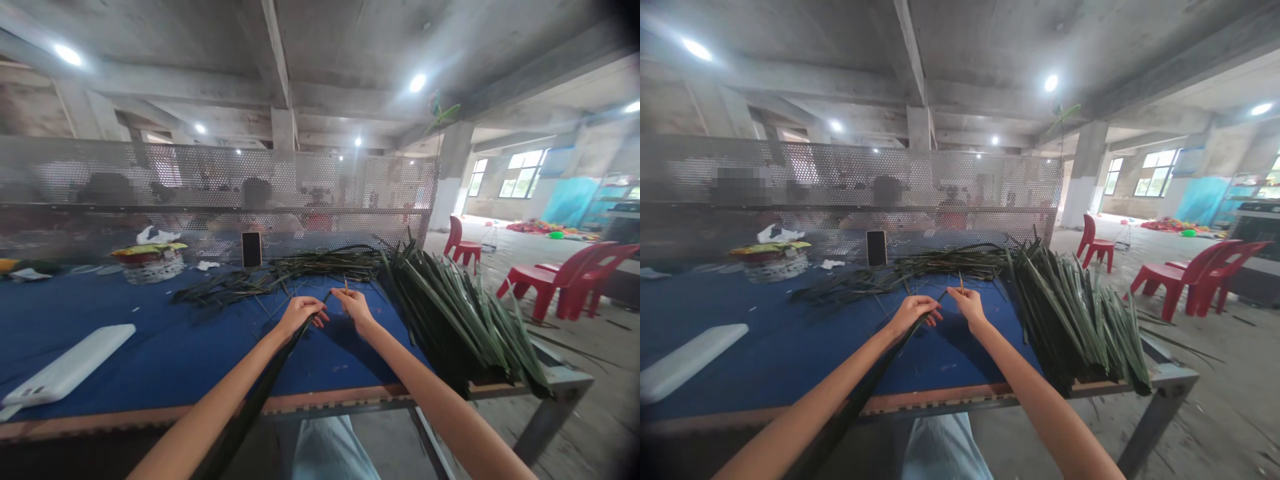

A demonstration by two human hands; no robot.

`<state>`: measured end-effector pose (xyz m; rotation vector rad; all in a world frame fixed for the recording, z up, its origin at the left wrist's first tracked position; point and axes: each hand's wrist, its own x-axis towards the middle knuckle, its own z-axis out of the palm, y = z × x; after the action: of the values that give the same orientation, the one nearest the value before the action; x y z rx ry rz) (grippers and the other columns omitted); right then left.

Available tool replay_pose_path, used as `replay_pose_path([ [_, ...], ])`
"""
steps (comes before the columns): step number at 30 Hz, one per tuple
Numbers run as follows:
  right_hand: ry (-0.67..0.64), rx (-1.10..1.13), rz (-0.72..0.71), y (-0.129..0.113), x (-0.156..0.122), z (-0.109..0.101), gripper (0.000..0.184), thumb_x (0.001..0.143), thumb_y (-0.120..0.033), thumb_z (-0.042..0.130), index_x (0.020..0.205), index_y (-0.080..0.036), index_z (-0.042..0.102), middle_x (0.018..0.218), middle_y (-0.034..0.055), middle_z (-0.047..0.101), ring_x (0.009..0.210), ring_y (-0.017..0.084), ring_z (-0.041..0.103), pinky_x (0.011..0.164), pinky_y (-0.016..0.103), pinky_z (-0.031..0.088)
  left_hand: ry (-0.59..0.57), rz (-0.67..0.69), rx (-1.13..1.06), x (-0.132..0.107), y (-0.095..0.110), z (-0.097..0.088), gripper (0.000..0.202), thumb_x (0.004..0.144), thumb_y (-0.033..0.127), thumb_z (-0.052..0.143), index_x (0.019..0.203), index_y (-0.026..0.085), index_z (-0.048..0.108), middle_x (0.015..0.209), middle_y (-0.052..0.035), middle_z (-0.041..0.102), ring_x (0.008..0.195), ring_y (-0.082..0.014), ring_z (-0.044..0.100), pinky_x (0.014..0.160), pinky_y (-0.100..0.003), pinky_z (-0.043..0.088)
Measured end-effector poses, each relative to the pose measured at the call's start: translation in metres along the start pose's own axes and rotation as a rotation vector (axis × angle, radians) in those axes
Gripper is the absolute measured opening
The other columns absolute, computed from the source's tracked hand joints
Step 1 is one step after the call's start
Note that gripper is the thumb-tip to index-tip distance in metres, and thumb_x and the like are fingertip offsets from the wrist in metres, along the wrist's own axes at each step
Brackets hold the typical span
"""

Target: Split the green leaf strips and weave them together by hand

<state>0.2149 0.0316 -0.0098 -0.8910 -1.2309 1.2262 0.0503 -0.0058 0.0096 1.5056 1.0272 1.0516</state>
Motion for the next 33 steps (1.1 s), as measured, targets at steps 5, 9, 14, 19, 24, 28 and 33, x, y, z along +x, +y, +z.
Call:
replay_pose_path([
  [5,-0.069,0.024,0.022,-0.004,-0.002,-0.001,0.041,0.059,-0.048,0.070,0.080,-0.013,0.065,0.038,-0.0128,0.026,0.038,0.005,0.016,0.042,0.024,0.010,0.007,-0.008,-0.033,0.001,0.001,0.001,0.018,0.070,0.029,0.062,0.068,0.011,0.063,0.057,-0.0076,0.068,0.049,-0.0156,0.063,0.051,-0.024,0.048],
  [9,-0.110,-0.037,0.041,-0.006,-0.007,0.001,0.034,0.061,-0.045,0.068,0.075,-0.014,0.066,0.038,-0.0112,0.029,0.038,0.005,0.019,0.042,0.024,0.011,0.050,-0.007,-0.022,0.001,0.002,0.003,0.018,0.071,0.030,0.062,0.072,0.012,0.064,0.054,-0.0053,0.067,0.046,-0.0146,0.061,0.048,-0.022,0.046],
  [14,-0.159,-0.073,0.031,-0.006,-0.009,0.004,0.037,0.062,-0.045,0.069,0.080,-0.013,0.067,0.040,-0.0101,0.032,0.039,0.006,0.022,0.042,0.024,0.011,0.064,0.045,-0.022,0.001,0.001,0.001,0.023,0.071,0.035,0.067,0.074,0.012,0.065,0.057,-0.0047,0.067,0.047,-0.0136,0.061,0.048,-0.022,0.046],
  [19,-0.185,0.017,0.026,-0.008,-0.008,0.003,0.043,0.065,-0.053,0.067,0.084,-0.014,0.063,0.045,-0.0115,0.028,0.039,0.005,0.020,0.041,0.022,0.013,0.109,0.086,-0.011,0.002,0.000,-0.002,0.024,0.069,0.035,0.070,0.071,0.012,0.065,0.059,-0.0058,0.069,0.046,-0.0128,0.059,0.048,-0.023,0.046],
  [24,-0.228,0.059,0.007,-0.009,-0.011,0.005,0.035,0.076,-0.053,0.055,0.081,-0.019,0.053,0.050,-0.0074,0.046,0.037,0.007,0.040,0.041,0.021,0.031,0.161,0.109,-0.017,0.003,-0.001,-0.004,0.024,0.067,0.035,0.071,0.072,0.012,0.067,0.059,-0.0063,0.069,0.041,-0.0123,0.057,0.044,-0.023,0.043],
  [28,-0.336,-0.053,-0.020,-0.010,-0.017,0.010,0.027,0.083,-0.046,0.045,0.082,-0.019,0.051,0.047,-0.0023,0.057,0.040,0.015,0.054,0.045,0.024,0.042,0.188,0.105,-0.022,0.002,-0.001,-0.004,0.026,0.066,0.036,0.071,0.075,0.012,0.068,0.059,-0.0059,0.070,0.041,-0.0124,0.056,0.043,-0.023,0.042],
  [33,-0.346,-0.089,-0.043,-0.011,-0.022,0.012,0.024,0.084,-0.041,0.042,0.081,-0.019,0.050,0.042,-0.0026,0.056,0.035,0.015,0.052,0.040,0.023,0.040,0.205,0.106,-0.033,0.003,-0.001,-0.004,0.028,0.063,0.036,0.073,0.076,0.011,0.069,0.059,-0.0058,0.070,0.040,-0.0129,0.056,0.042,-0.023,0.041],
])
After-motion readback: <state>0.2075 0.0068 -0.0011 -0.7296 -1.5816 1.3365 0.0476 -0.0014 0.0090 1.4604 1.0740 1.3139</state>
